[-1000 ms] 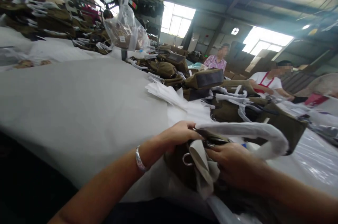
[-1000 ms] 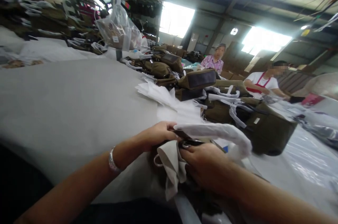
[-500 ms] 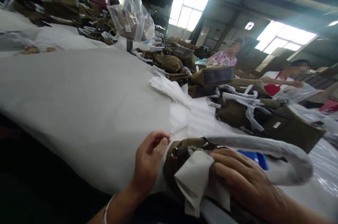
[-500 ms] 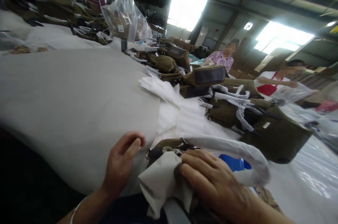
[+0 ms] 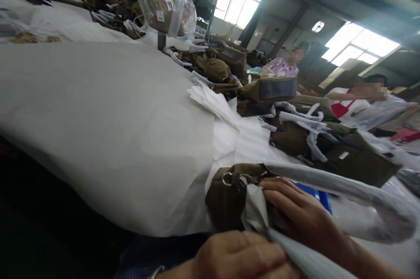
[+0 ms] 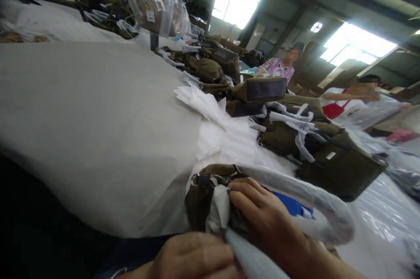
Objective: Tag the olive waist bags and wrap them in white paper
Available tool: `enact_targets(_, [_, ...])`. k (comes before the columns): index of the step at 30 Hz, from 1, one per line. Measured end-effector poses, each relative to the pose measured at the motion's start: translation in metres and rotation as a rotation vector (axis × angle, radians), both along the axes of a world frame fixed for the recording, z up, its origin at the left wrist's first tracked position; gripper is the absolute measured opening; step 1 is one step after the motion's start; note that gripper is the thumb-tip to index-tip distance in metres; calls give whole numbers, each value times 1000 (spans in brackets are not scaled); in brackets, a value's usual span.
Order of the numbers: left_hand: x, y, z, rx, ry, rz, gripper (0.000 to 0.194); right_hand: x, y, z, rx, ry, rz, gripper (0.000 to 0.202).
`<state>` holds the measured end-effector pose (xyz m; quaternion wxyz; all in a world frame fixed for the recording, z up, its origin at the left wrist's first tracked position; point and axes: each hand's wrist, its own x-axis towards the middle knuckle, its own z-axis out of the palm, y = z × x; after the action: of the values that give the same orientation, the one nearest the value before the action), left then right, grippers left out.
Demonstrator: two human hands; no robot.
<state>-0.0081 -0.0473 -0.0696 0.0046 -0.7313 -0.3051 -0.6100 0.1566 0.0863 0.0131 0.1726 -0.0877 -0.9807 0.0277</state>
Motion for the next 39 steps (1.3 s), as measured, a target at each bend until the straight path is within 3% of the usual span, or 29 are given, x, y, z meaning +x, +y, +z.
enact_targets(6, [34, 20, 12, 13, 96, 359, 26, 28, 6, -7, -169, 5, -64, 29])
enact_targets(10, [55, 23, 16, -24, 116, 431, 14, 41, 4, 1, -108, 44, -10, 27])
enact_targets(13, [63, 25, 13, 13, 92, 420, 14, 37, 6, 4, -95, 5, 61, 27])
enact_targets(17, [63, 27, 5, 19, 139, 415, 14, 26, 5, -2, -24, -16, -58, 27])
enact_targets(20, [56, 27, 2, 59, 174, 322, 18, 19, 2, -5, 20, 14, -118, 29])
enact_targets(24, [36, 22, 14, 114, 42, 225, 30, 16, 2, -7, 16, 30, -238, 31])
enact_targets(29, [12, 16, 30, -16, -215, 272, 4, 15, -2, -5, -35, 63, -216, 36])
enact_targets(32, [13, 21, 23, -118, -213, 216, 15, 11, -7, -1, -18, 68, -198, 29])
enact_targets(35, [20, 29, 9, -31, -112, 134, 22, 10, -9, 1, -25, 63, -142, 23])
enact_targets(39, [24, 32, -7, 84, -146, 84, 25, 18, -9, -4, -66, -37, -67, 35])
